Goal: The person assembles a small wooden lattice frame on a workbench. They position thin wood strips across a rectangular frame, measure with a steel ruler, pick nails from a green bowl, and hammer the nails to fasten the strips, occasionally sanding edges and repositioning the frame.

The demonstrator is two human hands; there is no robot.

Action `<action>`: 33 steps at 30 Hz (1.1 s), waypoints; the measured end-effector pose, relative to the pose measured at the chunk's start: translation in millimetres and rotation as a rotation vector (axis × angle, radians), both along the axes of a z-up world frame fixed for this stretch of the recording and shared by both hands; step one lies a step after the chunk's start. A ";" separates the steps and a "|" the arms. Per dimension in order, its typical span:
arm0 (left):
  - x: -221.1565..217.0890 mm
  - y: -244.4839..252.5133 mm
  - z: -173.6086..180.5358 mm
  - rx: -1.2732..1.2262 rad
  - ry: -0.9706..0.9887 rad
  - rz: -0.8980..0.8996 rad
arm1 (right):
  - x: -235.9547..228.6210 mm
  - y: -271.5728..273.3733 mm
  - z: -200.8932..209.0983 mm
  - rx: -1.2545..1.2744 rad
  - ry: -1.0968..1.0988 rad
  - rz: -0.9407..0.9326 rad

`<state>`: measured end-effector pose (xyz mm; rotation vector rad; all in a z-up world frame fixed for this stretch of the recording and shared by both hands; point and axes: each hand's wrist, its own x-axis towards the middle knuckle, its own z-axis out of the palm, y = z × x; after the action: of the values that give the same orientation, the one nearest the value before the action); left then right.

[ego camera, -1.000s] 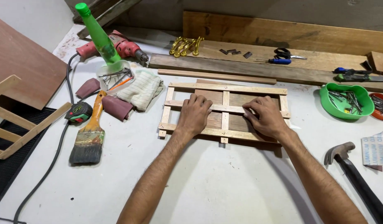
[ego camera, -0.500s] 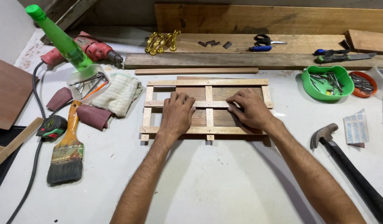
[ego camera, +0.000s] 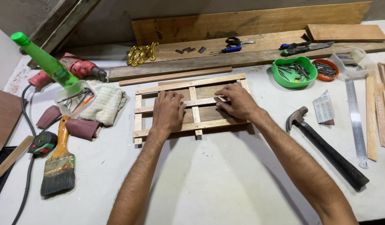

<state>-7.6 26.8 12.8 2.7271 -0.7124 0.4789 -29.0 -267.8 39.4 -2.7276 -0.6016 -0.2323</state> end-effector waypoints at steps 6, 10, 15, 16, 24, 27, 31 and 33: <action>-2.5 -42.6 41.2 -0.001 -0.071 -0.099 | -33.8 -46.9 32.9 0.018 -0.009 -0.079; -5.1 -84.6 57.7 0.027 -0.058 -0.190 | -64.9 -87.8 46.7 0.059 -0.065 -0.142; -18.6 -155.8 70.3 0.013 -0.149 -0.361 | -112.6 -136.7 63.1 0.088 -0.066 -0.228; -23.7 -174.0 72.9 0.009 -0.148 -0.390 | -122.3 -147.7 64.3 0.085 -0.066 -0.258; -73.3 -317.4 92.8 -0.059 -0.058 -0.713 | -194.2 -226.8 78.3 0.145 -0.002 -0.566; -91.4 -369.3 90.2 -0.048 -0.053 -0.802 | -218.2 -262.8 72.8 0.226 -0.029 -0.698; -104.9 -437.2 79.2 -0.002 0.014 -0.901 | -244.1 -318.2 59.2 0.225 0.000 -0.870; -107.8 -469.2 66.5 0.060 0.042 -0.918 | -254.4 -341.8 50.0 0.189 0.081 -0.990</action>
<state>-115.4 -442.4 79.3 2.1057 -1.8153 0.1692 -283.4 -609.6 89.4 -2.5870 0.7919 -0.3726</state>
